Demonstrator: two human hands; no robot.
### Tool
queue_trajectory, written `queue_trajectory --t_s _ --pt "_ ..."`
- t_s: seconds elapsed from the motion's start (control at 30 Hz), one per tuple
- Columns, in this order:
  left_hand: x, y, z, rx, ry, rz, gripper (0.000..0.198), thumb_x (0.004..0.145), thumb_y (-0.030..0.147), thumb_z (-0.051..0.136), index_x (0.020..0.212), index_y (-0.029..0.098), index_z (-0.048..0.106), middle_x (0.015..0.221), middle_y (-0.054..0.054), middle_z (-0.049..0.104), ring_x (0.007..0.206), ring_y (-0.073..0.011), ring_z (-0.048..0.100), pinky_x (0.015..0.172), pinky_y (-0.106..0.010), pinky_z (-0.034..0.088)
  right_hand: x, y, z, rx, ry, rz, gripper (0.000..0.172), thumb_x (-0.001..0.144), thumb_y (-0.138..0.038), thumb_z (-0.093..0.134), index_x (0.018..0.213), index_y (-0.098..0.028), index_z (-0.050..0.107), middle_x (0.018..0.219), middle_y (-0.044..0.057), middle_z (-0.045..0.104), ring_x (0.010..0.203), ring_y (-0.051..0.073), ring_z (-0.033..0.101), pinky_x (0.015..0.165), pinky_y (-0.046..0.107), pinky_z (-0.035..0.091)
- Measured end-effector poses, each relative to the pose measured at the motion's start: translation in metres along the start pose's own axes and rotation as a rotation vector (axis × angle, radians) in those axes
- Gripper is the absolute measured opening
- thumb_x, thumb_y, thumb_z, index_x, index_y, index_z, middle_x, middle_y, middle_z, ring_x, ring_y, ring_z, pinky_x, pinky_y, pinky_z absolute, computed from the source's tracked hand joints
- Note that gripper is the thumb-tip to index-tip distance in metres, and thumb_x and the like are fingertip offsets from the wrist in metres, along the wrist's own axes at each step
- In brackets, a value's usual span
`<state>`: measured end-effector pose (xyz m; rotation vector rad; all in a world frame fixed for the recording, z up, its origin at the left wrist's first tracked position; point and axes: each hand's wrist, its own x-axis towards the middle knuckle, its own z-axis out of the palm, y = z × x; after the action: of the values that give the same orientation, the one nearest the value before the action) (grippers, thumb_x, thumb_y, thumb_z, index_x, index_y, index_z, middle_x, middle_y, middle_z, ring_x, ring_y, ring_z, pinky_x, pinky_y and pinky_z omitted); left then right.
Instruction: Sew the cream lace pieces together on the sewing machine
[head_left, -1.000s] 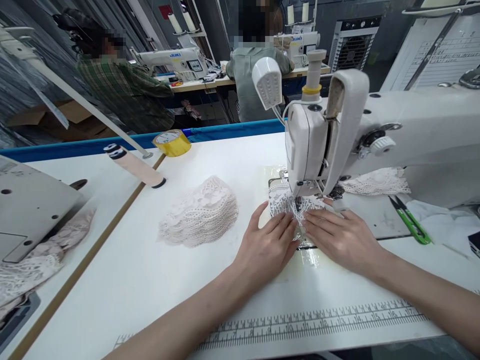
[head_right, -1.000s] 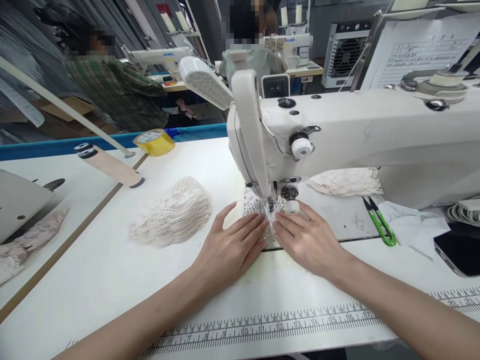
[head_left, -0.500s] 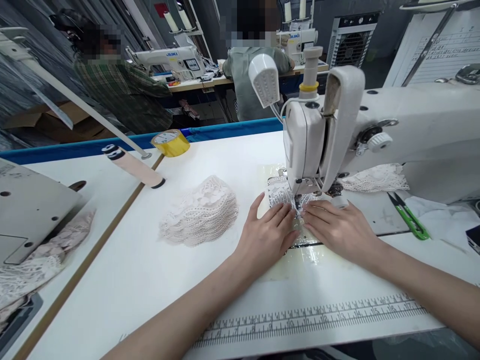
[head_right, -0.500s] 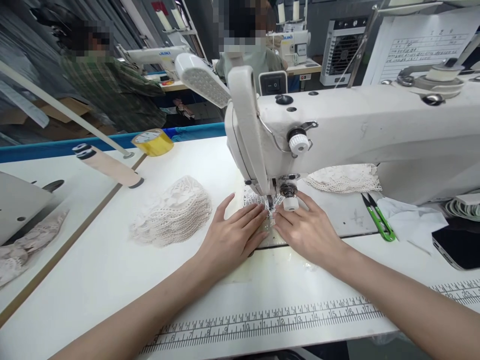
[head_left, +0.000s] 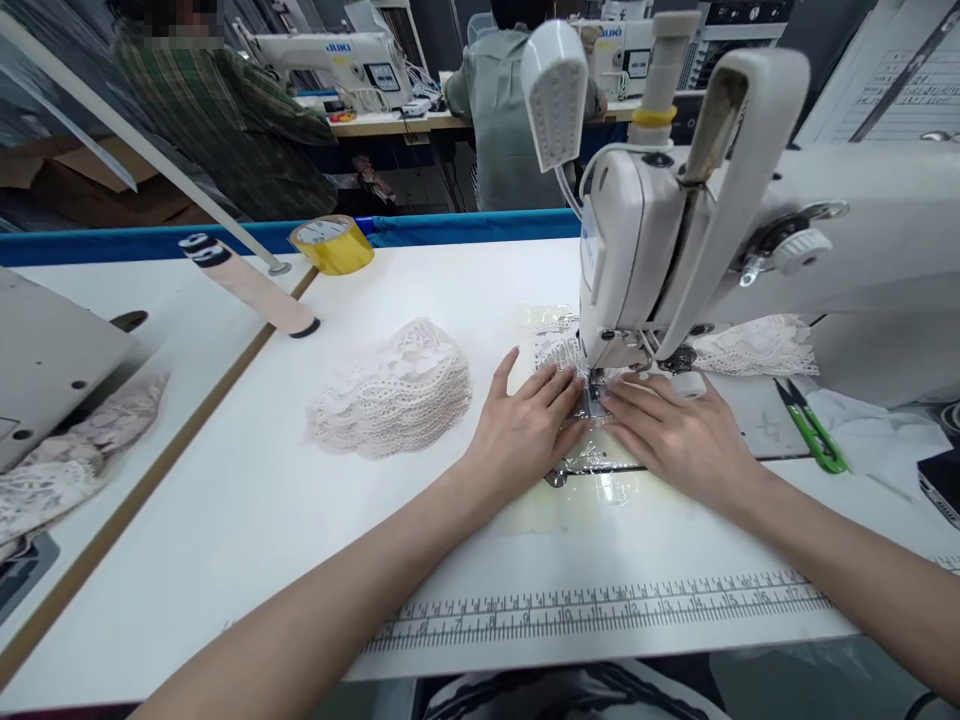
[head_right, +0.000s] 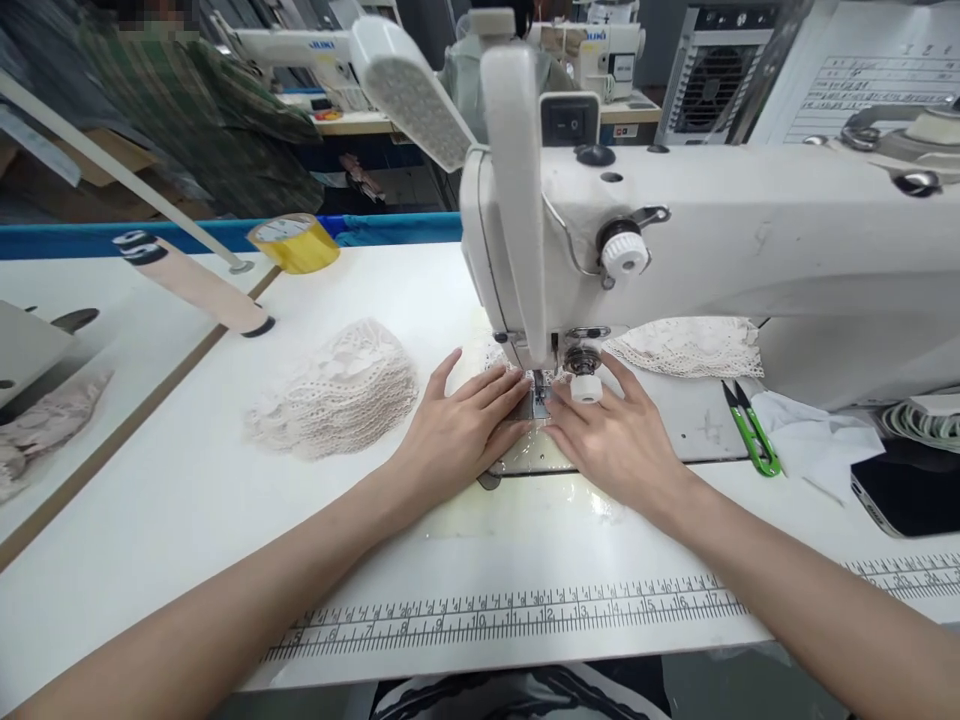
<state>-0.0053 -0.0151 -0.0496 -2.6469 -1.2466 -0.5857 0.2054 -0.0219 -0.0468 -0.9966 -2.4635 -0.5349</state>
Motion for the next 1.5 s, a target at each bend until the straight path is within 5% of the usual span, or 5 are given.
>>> queue_trajectory --t_s 0.33,0.57,0.8,1.23,1.5 --pt "-0.006 0.015 -0.012 0.109 -0.006 -0.023 0.037 0.092 0.040 0.049 0.112 0.012 0.062 0.109 -0.012 0.065 0.096 -0.0252 0.061 0.092 -0.046 0.044 0.000 0.000 -0.007 0.054 0.021 0.029 0.028 0.089 -0.009 0.047 0.110 -0.015 0.064 0.105 0.006 0.071 0.083 0.019 0.066 0.093 0.041 0.043" --pt "-0.030 0.034 -0.028 -0.128 0.168 0.715 0.033 0.094 0.040 0.044 0.079 0.019 0.064 0.078 0.000 0.064 0.063 -0.0116 0.053 0.054 -0.027 0.041 0.000 -0.014 -0.010 0.517 -0.047 -0.253 0.032 0.090 -0.006 0.043 0.113 -0.018 0.062 0.109 0.002 0.069 0.109 0.017 0.059 0.102 0.042 0.042" --pt "-0.018 0.014 -0.024 0.004 -0.116 -0.172 0.029 0.085 0.044 0.058 0.093 0.016 0.054 0.081 -0.002 0.062 0.067 -0.0163 0.057 0.047 -0.026 0.032 -0.002 -0.001 -0.012 0.603 -0.001 -0.228 0.029 0.086 -0.001 0.045 0.088 -0.020 0.067 0.089 0.000 0.072 0.100 0.018 0.061 0.094 0.041 0.048" --pt "-0.010 0.022 -0.028 0.018 -0.162 -0.107 0.011 0.086 0.017 0.047 0.078 0.016 0.055 0.075 -0.002 0.061 0.065 -0.0150 0.057 0.049 -0.025 0.036 -0.003 0.004 -0.013 0.509 0.038 -0.144 0.024 0.079 -0.005 0.045 0.074 -0.019 0.063 0.074 0.000 0.068 0.087 0.018 0.059 0.063 0.030 0.038" --pt "-0.011 0.017 -0.041 -0.801 -0.155 -0.450 0.007 0.087 0.021 0.054 0.081 0.020 0.058 0.053 0.006 0.061 0.048 -0.0108 0.060 0.049 -0.021 0.048 -0.005 -0.012 -0.012 0.529 0.077 0.165 0.013 0.087 -0.027 0.054 0.078 -0.018 0.058 0.069 0.001 0.063 0.056 0.013 0.054 0.051 0.027 0.039"
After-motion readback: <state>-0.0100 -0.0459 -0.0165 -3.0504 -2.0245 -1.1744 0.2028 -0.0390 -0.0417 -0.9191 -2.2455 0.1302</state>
